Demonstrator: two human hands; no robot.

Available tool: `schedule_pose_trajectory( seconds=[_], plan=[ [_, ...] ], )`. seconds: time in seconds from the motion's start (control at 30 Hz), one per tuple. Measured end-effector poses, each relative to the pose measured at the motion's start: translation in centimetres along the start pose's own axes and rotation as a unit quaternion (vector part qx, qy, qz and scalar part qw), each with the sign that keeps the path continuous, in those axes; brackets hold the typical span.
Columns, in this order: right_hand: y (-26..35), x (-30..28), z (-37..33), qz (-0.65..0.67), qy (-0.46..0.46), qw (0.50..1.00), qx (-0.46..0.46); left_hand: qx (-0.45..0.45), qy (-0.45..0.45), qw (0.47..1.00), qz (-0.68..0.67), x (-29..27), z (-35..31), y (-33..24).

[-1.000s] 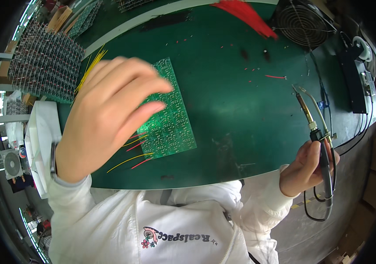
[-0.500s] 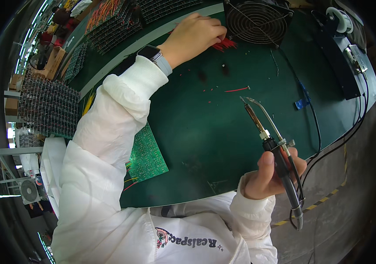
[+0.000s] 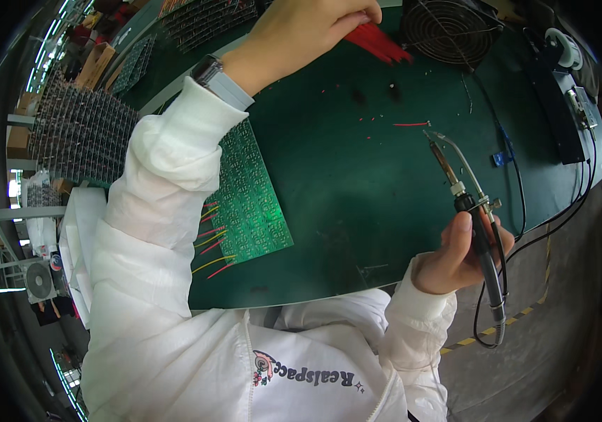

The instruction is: The person attaches wires to a circuit board, picking up wires by hand and soldering them onto the board using a soldering iron.

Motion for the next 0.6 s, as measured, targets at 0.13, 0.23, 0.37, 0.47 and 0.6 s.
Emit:
schedule_pose_trajectory(
  seconds=[0.13,0.23,0.37,0.47,0.6],
  plan=[
    [0.7,0.2,-0.2,-0.005,0.006,0.999,-0.036,-0.078,-0.035,0.996,-0.026,-6.6,-5.9,-2.5],
    [2.0,2.7,-3.2,0.066,0.048,0.996,0.042,-0.126,0.002,0.991,0.047,-10.1,-13.4,-5.6],
    [2.8,4.8,-9.4,0.125,0.171,0.964,0.162,-0.336,0.037,0.94,0.049,-10.9,-22.5,-9.1],
    [3.3,6.1,-11.8,0.124,0.201,0.944,0.23,-0.399,0.041,0.915,0.051,-10.5,-25.3,-10.4],
    [3.2,6.5,-13.0,0.102,0.226,0.941,0.231,-0.387,0.041,0.921,0.035,-9.9,-25.8,-10.8]
  ],
)
Point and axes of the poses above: each hand's wrist, its own z-axis towards the middle knuckle, its own x-axis out of the palm, y = z × x, the point moved 7 cm from there along z, towards the middle knuckle, and after that the axes turned 6 degrees about z, right-handed, at the moved point
